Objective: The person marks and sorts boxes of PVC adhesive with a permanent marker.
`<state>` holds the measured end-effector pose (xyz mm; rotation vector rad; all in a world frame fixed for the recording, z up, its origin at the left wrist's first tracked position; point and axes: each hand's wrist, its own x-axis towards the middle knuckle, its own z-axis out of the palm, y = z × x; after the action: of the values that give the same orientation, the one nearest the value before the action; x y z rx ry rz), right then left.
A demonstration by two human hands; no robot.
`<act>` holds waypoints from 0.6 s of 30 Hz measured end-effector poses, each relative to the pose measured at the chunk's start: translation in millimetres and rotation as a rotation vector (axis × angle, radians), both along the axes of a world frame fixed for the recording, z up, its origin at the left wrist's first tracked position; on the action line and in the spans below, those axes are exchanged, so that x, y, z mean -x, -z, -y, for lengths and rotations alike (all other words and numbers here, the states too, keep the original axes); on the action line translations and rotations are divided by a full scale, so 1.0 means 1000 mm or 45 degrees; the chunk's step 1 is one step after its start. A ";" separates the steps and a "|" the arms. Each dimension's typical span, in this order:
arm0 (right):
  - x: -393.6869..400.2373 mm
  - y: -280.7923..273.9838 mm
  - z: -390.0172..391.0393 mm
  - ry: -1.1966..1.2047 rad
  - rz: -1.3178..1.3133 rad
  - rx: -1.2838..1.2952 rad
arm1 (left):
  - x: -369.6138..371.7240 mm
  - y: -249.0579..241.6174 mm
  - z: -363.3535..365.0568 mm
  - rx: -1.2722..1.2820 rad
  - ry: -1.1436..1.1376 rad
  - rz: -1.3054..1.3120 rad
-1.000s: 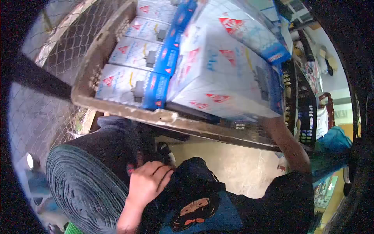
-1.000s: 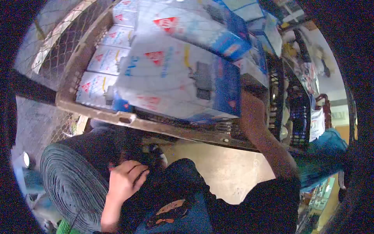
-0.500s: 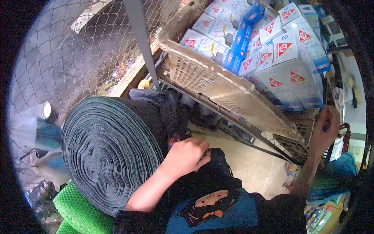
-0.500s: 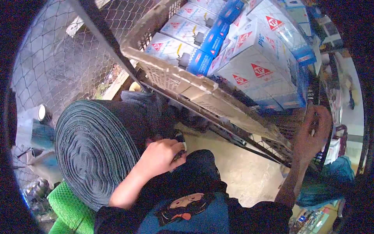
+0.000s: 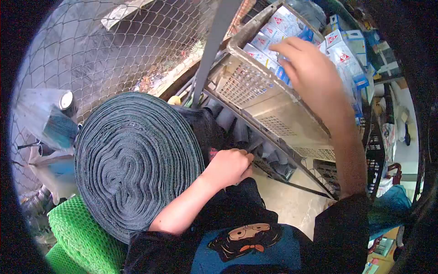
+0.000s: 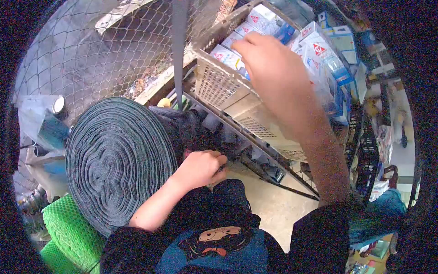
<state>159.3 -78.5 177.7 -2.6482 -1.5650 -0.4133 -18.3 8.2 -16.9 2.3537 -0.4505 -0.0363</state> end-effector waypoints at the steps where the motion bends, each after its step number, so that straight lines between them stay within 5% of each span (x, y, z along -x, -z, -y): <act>1: -0.015 0.007 -0.006 0.009 -0.057 0.115 | 0.000 0.000 0.000 0.016 0.002 0.017; 8: -0.085 0.013 -0.039 -0.265 -0.429 0.624 | 0.001 0.003 0.001 0.042 -0.030 0.050; 18: -0.076 0.007 -0.048 -0.110 -0.569 0.634 | 0.002 0.003 0.003 -0.020 -0.017 0.095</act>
<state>234.8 -30.0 170.4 -2.6969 -1.7829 0.6113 -20.0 5.3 -19.6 2.3796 -0.4720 0.0547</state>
